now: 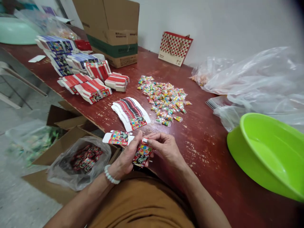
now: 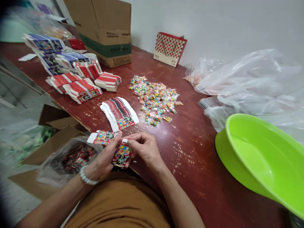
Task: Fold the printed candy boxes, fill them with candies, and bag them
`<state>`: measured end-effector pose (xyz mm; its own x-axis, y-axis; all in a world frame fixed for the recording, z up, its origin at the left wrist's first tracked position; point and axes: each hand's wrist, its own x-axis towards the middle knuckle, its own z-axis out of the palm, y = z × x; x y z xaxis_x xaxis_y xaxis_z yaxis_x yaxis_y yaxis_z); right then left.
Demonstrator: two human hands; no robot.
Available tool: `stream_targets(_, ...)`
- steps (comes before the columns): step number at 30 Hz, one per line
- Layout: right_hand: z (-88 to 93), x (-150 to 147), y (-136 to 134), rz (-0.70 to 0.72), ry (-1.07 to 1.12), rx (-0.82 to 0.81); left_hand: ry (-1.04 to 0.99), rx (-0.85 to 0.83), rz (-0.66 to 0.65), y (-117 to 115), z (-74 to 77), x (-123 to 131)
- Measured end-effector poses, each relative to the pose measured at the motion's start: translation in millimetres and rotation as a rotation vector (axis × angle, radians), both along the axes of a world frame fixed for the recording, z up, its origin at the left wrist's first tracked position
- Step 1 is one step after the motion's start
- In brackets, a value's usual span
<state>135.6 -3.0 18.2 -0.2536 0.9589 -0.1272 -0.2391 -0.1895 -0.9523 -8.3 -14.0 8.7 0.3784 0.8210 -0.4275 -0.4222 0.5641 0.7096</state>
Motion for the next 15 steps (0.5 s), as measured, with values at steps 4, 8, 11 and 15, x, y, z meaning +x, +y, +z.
stream_targets(4,-8.6,0,-11,-0.046,-0.197,0.232,0.012,0.02,0.035,3,1.8,-5)
stream_targets(8,-19.3,1,-19,-0.027,-0.326,0.44,-0.008,-0.021,0.078,0,3.9,-4)
stream_targets(11,-22.6,-5,-18,0.067,-0.376,0.486,0.037,0.071,0.137,-8,1.5,-14)
stream_targets(15,-23.2,-17,-12,0.115,-0.43,0.404,0.316,0.21,0.31,-21,-4.1,-76)
